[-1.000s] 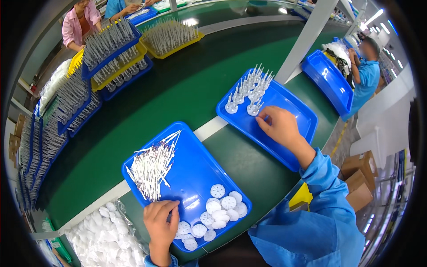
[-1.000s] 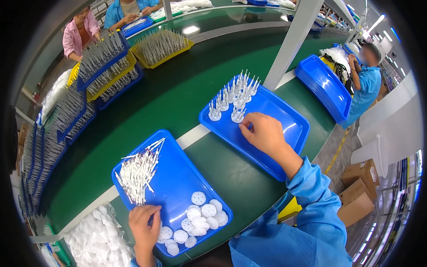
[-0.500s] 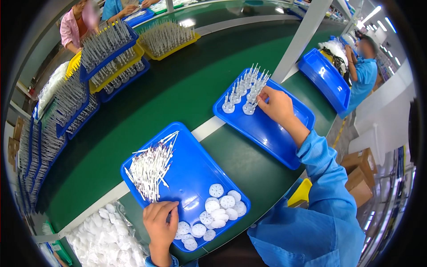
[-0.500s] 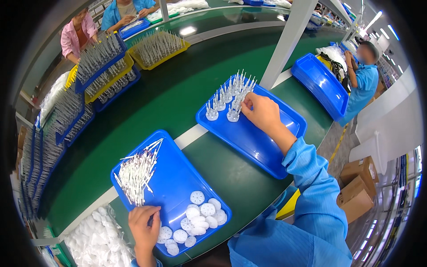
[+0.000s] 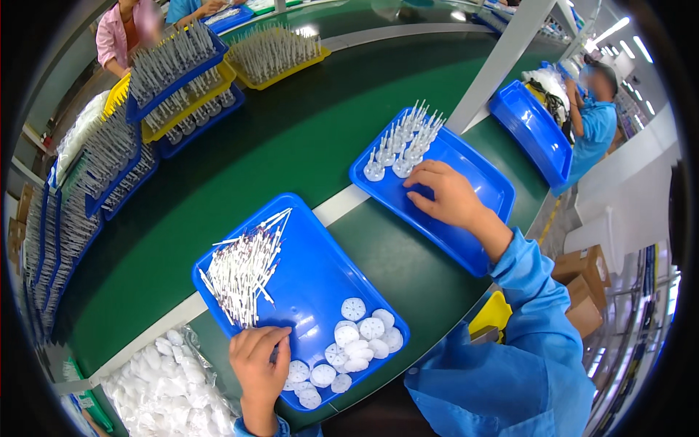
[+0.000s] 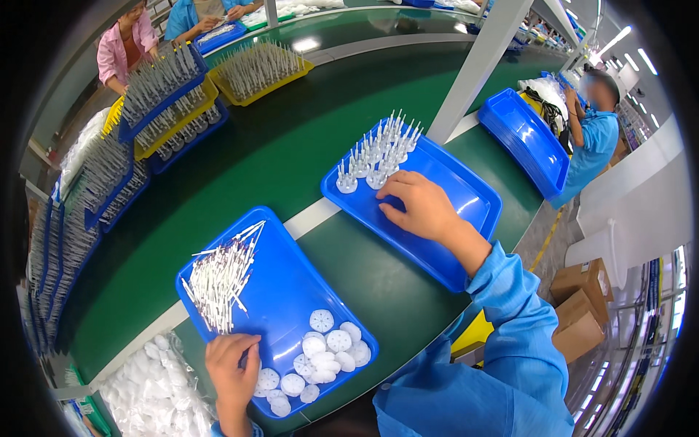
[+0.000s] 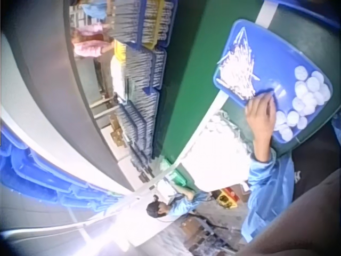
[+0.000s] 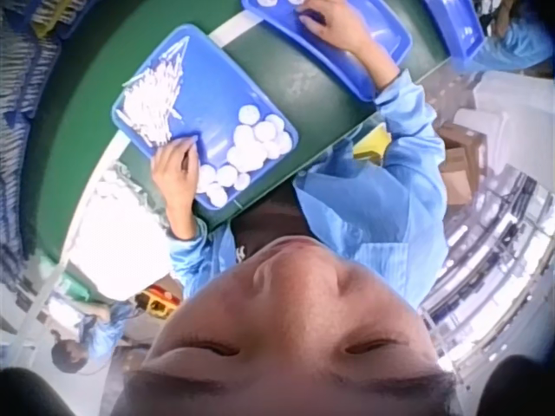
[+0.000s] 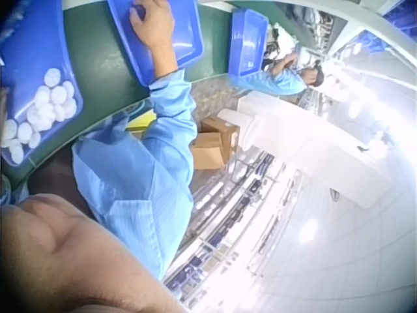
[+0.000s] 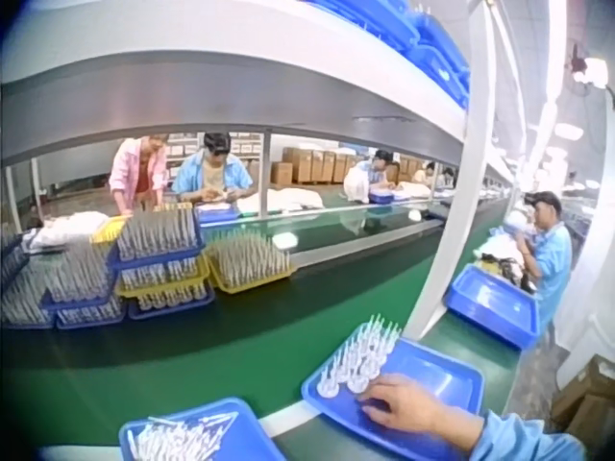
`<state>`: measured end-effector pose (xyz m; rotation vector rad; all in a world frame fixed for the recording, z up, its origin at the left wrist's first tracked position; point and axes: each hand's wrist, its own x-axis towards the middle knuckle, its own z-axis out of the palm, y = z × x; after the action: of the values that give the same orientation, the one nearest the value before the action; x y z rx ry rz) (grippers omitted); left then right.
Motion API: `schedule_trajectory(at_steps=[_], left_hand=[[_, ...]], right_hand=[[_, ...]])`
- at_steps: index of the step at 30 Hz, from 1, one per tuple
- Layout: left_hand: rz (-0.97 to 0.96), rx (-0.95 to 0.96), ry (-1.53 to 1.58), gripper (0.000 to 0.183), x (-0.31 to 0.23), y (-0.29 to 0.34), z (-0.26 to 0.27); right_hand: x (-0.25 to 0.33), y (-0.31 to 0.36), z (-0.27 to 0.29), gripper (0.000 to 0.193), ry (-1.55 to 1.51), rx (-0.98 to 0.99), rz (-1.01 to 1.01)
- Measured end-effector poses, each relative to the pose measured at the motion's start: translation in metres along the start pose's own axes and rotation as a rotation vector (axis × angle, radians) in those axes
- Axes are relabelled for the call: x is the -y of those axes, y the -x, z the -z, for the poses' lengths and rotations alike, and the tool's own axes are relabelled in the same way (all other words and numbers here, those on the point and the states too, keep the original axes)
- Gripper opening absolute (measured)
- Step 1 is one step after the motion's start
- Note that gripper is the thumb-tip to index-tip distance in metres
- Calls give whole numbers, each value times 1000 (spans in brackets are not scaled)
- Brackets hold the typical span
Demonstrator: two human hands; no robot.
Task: The person inserts thin white sticks into small white cotton pads at a factory assembly station. They pick up a cotton pad and a stick, insert the stick into the pad, and place the finished swab into a blue tray. The process is repeated continuously throughout the clip.
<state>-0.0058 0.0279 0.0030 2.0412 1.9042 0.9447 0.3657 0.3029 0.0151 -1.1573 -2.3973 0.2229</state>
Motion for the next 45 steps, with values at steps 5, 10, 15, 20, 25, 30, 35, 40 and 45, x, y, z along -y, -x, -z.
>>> schedule_trajectory(at_steps=[5,10,15,20,25,30,35,40,45], left_hand=[[-10,-20,35,15,-3,-3,-1],[13,-2,40,19,-3,-2,2],[58,-33,7,23,-4,1,6],[77,-74,-90,24,-10,-20,5],[146,-65,-42,21,-5,-13,4],[151,-19,11,17,-7,-18,-3],[154,-8,5,17,-4,-17,-2],[144,-9,23,17,-4,-17,-1],[163,-54,143,23,-7,-22,2]], right_hand=[[-18,-3,3,11,142,5,-63],[-24,1,8,10,65,-29,-74],[0,3,19,11,98,-39,-236],[59,5,30,20,103,-49,22],[28,-60,73,22,72,-294,-39],[-62,-128,88,18,277,62,191],[-75,-162,63,15,351,308,231],[-70,-166,67,10,470,335,182],[-48,-146,95,18,-79,-85,-84]])
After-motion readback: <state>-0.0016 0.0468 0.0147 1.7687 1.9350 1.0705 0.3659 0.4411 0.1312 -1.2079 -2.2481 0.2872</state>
